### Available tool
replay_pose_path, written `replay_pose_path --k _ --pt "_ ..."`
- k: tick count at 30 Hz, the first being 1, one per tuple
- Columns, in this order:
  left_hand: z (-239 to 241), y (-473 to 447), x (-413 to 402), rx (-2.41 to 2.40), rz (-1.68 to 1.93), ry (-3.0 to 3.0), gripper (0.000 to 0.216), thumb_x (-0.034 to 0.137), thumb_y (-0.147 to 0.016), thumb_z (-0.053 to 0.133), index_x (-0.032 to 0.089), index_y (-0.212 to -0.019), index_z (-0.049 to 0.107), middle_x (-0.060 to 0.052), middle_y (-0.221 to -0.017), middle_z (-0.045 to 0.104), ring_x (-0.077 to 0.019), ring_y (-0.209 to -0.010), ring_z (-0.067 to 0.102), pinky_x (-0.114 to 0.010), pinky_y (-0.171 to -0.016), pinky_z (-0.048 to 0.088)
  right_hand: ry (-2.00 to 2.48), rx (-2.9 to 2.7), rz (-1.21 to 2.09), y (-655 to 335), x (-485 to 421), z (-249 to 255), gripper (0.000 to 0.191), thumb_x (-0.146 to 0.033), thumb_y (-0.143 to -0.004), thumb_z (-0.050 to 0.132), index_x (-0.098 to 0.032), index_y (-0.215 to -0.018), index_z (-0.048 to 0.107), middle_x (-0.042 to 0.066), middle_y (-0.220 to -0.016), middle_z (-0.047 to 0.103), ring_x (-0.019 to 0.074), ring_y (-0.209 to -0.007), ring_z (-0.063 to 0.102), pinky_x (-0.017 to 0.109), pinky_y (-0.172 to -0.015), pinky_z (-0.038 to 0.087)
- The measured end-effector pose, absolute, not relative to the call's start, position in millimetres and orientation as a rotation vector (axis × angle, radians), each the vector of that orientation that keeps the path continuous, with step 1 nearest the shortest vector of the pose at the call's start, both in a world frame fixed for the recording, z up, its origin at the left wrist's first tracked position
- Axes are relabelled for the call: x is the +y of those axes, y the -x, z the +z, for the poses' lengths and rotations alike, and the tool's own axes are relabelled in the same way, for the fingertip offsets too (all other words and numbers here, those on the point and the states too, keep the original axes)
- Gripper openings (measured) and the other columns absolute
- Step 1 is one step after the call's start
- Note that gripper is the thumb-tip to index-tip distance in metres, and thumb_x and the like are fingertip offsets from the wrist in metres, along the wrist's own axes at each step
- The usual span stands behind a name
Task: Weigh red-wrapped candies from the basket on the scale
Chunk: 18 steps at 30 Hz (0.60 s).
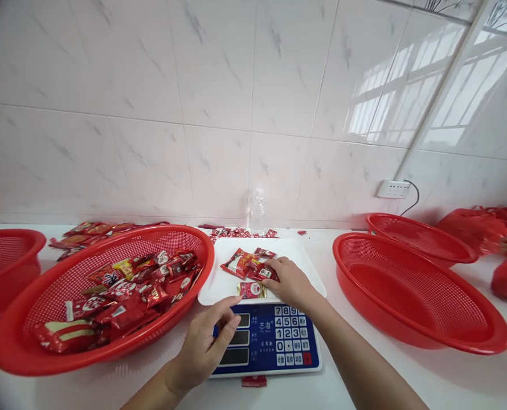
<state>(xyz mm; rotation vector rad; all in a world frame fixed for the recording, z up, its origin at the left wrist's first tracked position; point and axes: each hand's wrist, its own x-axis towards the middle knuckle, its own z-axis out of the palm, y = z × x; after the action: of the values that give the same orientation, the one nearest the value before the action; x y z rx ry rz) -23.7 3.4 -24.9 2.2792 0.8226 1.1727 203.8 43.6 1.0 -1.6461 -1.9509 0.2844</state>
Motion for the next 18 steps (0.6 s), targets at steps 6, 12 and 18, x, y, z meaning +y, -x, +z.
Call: replay_pose_path --k 6,12,18 --pt "-26.4 23.4 4.2 0.734 1.272 -2.456 0.029 0.017 -0.088 0.05 0.024 -0.116 0.048 0.003 -0.075 0.063 -0.0097 -0.064 0.059 -0.021 -0.065 0.046 1.691 -1.761 0.336 -210.9 44.2 -3.1 0.03 -0.028 -0.076 0.058 -0.021 -0.105 0.062 0.008 -0.105 0.062 0.0198 -0.087 0.061 0.033 -0.078 0.047" --pt "-24.2 23.6 4.9 0.721 1.3 -2.48 0.029 0.015 -0.087 0.05 0.024 -0.115 0.049 0.002 -0.081 0.065 -0.0095 -0.067 0.061 -0.019 -0.063 0.047 1.649 -1.591 0.421 -225.9 35.5 2.9 0.025 -0.028 -0.077 0.054 -0.024 -0.101 0.059 0.001 -0.086 0.069 0.0169 -0.074 0.065 0.028 -0.065 0.05" --pt "-25.4 24.1 5.9 0.71 1.329 -2.496 0.028 0.013 -0.087 0.05 0.022 -0.114 0.051 0.0 -0.09 0.067 -0.0099 -0.07 0.062 -0.02 -0.066 0.048 1.665 -1.376 0.245 -272.8 12.1 10.7 0.032 -0.034 -0.079 0.052 -0.024 -0.109 0.056 0.003 -0.088 0.071 0.0205 -0.078 0.067 0.032 -0.069 0.05"
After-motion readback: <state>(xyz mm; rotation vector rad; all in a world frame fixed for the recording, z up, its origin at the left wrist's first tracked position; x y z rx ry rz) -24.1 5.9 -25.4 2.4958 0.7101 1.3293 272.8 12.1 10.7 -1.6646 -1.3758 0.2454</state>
